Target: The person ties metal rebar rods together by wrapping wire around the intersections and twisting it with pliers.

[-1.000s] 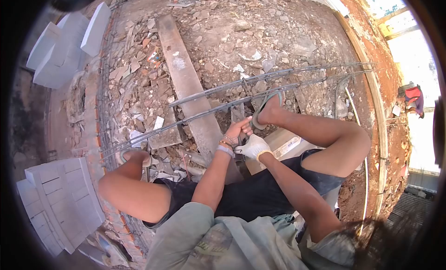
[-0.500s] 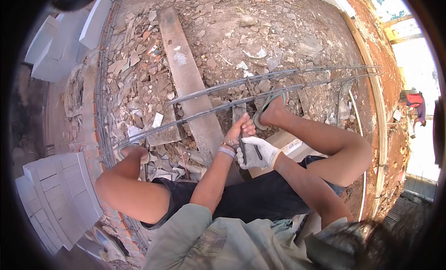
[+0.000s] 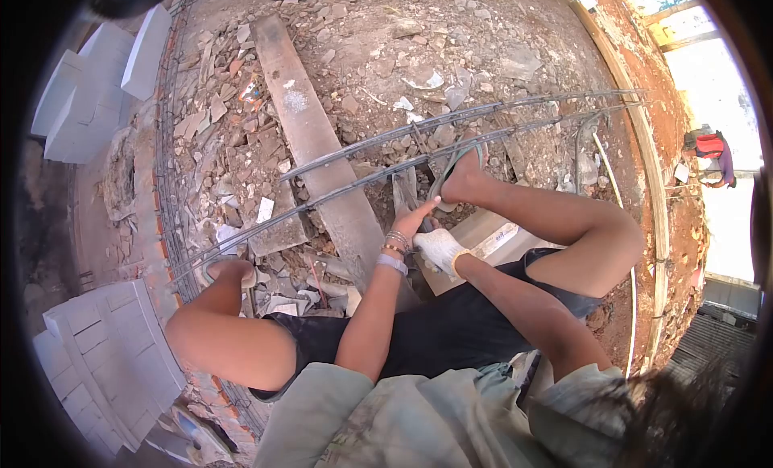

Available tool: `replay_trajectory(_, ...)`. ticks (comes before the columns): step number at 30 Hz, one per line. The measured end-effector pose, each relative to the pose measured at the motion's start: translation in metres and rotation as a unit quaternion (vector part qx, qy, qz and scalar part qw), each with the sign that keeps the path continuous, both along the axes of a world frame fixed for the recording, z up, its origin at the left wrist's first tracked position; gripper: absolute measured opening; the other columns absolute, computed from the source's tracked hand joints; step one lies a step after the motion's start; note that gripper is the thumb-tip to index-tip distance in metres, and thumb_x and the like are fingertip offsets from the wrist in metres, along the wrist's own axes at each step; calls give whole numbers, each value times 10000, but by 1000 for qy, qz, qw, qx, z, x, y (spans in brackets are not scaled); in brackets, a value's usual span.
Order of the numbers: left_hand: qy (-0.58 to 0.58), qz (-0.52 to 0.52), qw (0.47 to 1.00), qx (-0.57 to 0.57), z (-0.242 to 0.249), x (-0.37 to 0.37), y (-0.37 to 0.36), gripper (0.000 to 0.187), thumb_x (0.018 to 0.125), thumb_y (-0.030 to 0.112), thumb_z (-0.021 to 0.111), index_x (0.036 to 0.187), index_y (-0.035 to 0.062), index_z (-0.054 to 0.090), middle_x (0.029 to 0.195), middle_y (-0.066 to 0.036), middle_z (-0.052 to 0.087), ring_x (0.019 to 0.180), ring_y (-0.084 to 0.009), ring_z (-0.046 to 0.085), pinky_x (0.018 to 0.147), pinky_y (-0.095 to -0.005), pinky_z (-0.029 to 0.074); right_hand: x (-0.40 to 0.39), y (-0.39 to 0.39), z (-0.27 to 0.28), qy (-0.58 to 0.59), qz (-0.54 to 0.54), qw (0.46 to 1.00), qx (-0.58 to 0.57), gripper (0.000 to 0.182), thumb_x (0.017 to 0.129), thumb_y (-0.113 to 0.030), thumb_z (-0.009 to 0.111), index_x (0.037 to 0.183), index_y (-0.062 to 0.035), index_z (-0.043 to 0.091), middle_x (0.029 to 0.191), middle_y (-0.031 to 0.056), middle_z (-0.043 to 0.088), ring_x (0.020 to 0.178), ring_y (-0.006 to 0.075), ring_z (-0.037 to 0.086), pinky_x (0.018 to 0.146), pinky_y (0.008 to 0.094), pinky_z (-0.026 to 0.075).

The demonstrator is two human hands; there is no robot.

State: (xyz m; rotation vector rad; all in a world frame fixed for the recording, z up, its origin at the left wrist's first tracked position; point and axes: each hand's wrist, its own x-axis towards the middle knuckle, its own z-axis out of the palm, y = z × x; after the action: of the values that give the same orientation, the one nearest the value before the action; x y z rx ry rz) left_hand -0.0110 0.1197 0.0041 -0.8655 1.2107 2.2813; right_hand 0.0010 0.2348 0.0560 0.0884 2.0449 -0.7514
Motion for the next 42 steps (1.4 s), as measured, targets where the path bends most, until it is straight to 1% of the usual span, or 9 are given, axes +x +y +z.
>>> replay_trajectory(3,-47,32,980,-192,9,-12,10,445,724,377,833,816,-5,623,774,-92,663,630,-173,623,569,-336,497,-4,10,-37,231,450,856,102,361,927,-277,506,1114,8,625,948,252,687,857,358,697,691,477,537)
replay_trajectory(7,-69,24,967,-243,11,-22,26,558,740,507,797,685,-30,656,677,-94,647,622,-191,598,596,-374,470,7,8,-12,193,147,960,138,371,918,-318,539,1088,-25,691,1093,255,676,1047,395,652,882,479,522)
replay_trajectory(14,-25,61,993,-99,2,-19,24,404,793,285,810,605,66,528,536,-37,528,448,-171,502,457,-354,403,1,4,9,158,159,967,117,593,857,-334,620,1341,-1,538,1243,291,609,1183,373,598,963,455,491)
replay_trajectory(21,16,119,989,84,-5,-13,23,323,782,204,823,651,49,572,553,10,415,467,-153,385,463,-342,372,13,-6,22,163,87,969,164,642,774,-358,710,1237,30,494,1186,295,600,1137,423,599,935,466,496)
replay_trajectory(23,-2,128,990,58,-5,-13,27,330,781,225,824,649,44,581,554,2,438,476,-158,417,473,-345,387,14,-9,13,175,22,969,172,702,794,-303,719,1354,6,429,1302,271,552,1198,407,575,964,452,494)
replay_trajectory(27,-28,144,988,-50,9,-23,37,464,808,413,794,643,25,599,571,-38,513,513,-180,509,503,-358,434,8,1,9,235,-56,964,108,434,834,-260,683,1175,-17,569,1125,276,648,1069,437,620,893,483,503)
replay_trajectory(33,-85,112,973,-185,12,-27,38,765,820,664,668,612,-70,624,545,-137,589,463,-245,608,458,-383,477,0,13,-9,213,7,974,82,434,855,-282,662,1206,-36,590,1123,268,653,1049,444,621,872,487,510)
replay_trajectory(39,-99,7,964,-248,4,-26,33,834,787,741,618,760,-90,682,694,-204,674,685,-277,691,645,-415,523,-1,21,-24,257,137,949,119,387,871,-274,647,1180,-45,601,1127,264,654,1049,430,623,861,479,512)
replay_trajectory(42,-39,34,890,-453,8,-6,50,790,787,719,615,730,-64,704,757,-243,697,782,-320,713,732,-428,544,-14,28,-31,193,185,955,127,378,899,-289,612,1199,-58,597,1140,263,651,1078,418,616,874,476,510)
